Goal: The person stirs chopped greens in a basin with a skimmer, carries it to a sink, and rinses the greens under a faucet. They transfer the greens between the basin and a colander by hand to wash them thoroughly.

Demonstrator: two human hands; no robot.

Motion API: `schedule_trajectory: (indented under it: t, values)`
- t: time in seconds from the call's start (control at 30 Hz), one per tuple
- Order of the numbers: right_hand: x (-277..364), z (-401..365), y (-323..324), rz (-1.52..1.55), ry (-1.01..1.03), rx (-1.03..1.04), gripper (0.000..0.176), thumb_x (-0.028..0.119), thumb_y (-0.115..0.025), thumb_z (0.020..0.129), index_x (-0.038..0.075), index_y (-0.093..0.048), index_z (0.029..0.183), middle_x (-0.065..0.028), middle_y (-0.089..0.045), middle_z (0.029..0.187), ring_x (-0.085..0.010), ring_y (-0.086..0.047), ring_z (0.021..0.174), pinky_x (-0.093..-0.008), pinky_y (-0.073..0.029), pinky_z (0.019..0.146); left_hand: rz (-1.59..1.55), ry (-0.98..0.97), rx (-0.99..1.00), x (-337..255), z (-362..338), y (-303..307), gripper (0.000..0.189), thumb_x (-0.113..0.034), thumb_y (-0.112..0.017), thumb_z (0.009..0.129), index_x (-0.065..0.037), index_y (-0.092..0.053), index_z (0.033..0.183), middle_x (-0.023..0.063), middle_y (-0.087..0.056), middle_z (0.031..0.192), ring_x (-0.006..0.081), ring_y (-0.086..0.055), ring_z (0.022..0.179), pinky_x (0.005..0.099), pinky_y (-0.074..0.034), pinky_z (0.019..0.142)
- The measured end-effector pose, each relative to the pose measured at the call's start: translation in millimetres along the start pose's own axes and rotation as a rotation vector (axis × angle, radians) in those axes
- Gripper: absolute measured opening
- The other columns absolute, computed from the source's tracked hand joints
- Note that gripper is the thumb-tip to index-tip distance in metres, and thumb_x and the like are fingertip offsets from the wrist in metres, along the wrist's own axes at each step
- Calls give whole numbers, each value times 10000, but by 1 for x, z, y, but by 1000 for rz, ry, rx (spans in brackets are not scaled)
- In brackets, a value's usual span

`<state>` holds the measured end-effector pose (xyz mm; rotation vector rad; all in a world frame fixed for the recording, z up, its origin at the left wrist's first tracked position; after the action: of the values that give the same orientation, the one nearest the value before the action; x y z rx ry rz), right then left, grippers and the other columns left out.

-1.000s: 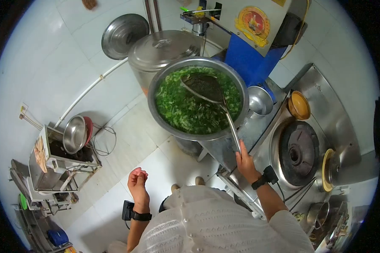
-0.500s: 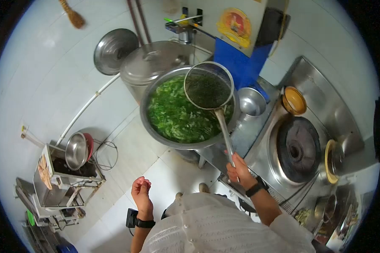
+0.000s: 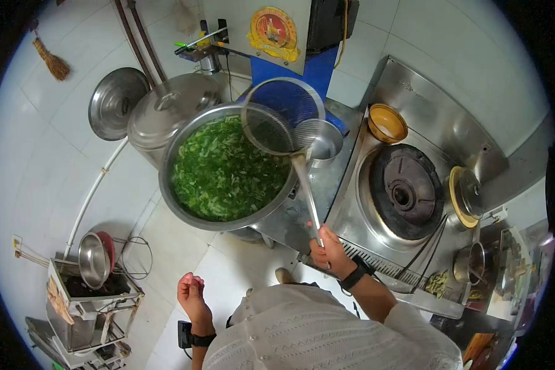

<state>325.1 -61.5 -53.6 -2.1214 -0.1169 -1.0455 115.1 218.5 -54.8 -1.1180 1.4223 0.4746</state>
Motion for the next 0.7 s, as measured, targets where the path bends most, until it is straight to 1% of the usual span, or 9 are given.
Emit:
schedule_trajectory:
  t: [0.13, 0.2, 0.27, 0.3, 0.4, 0.47, 0.5, 0.63, 0.7]
  values:
    - [11, 1, 34, 229, 132, -99, 325, 397, -294, 890, 197, -402, 1122, 32, -290, 482, -54, -230, 314, -196, -210, 267, 18, 28, 5, 3, -3, -6, 79, -50, -474, 825, -48, -505, 897, 23, -532, 763, 102, -499, 702, 214, -418, 664]
    - [14, 6, 40, 267, 124, -90, 300, 391, -304, 889, 205, -425, 1090, 38, -307, 497, -50, -245, 321, -195, -207, 265, 3, 31, 31, 6, -3, -9, 82, -89, -505, 824, -66, -522, 900, 17, -536, 757, 101, -494, 687, 208, -411, 645]
    - [2, 17, 45, 590, 31, -77, 313, 376, -287, 898, 165, -442, 1070, 34, -341, 502, -52, -263, 323, -198, -231, 285, 16, 38, 13, 7, -5, -7, 83, -90, -504, 824, -66, -521, 902, 17, -537, 756, 101, -495, 690, 209, -411, 645]
    - [2, 25, 48, 590, 23, -76, 313, 376, -287, 898, 165, -442, 1070, 34, -341, 502, -52, -263, 323, -198, -231, 285, 29, 46, 4, 8, -6, -6, 85, -91, -504, 825, -66, -520, 904, 18, -537, 754, 101, -496, 692, 209, -412, 645]
    - [21, 45, 33, 741, 45, 118, 350, 399, -302, 888, 135, -449, 1064, 4, -410, 572, -72, -359, 408, -202, -309, 344, 37, 32, 2, 5, -7, -6, 87, -92, -505, 824, -66, -523, 905, 19, -540, 754, 103, -500, 695, 213, -413, 642]
    - [26, 52, 38, 645, 29, -48, 378, 393, -305, 885, 97, -437, 1080, -59, -489, 696, -117, -447, 539, -215, -388, 439, 32, 25, -26, 3, -10, -3, 85, -82, -503, 820, -67, -524, 901, 22, -540, 758, 106, -500, 693, 215, -415, 645]
    - [34, 55, 26, 594, 67, 106, 407, 398, -283, 883, 81, -431, 1091, -121, -530, 834, -192, -499, 669, -280, -438, 576, 25, 20, -49, 1, -12, 0, 85, -72, -501, 816, -67, -526, 898, 24, -540, 762, 108, -501, 690, 217, -416, 647]
    - [28, 49, 38, 332, 58, -42, 489, 451, -263, 861, 41, -430, 1067, -163, -533, 956, -269, -517, 812, -365, -407, 732, 36, -13, -96, 4, -20, 19, 100, -74, -496, 816, -49, -531, 906, 23, -552, 789, 114, -517, 715, 243, -432, 687]
    - [4, 52, 62, 488, -12, -76, 458, 413, -344, 838, 16, -443, 1043, -182, -519, 1001, -279, -505, 886, -375, -404, 804, 68, -85, -134, 2, -27, 36, 110, -66, -492, 813, -51, -539, 912, 17, -553, 796, 121, -519, 728, 263, -435, 697]
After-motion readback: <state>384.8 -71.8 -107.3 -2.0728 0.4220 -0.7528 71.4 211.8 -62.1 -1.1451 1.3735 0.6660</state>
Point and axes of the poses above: each hand's wrist, its own z-axis towards the middle knuckle, its own y-axis out of the back of the hand, x = y × z, the point moved 10 cm from there along z, towards the middle knuckle
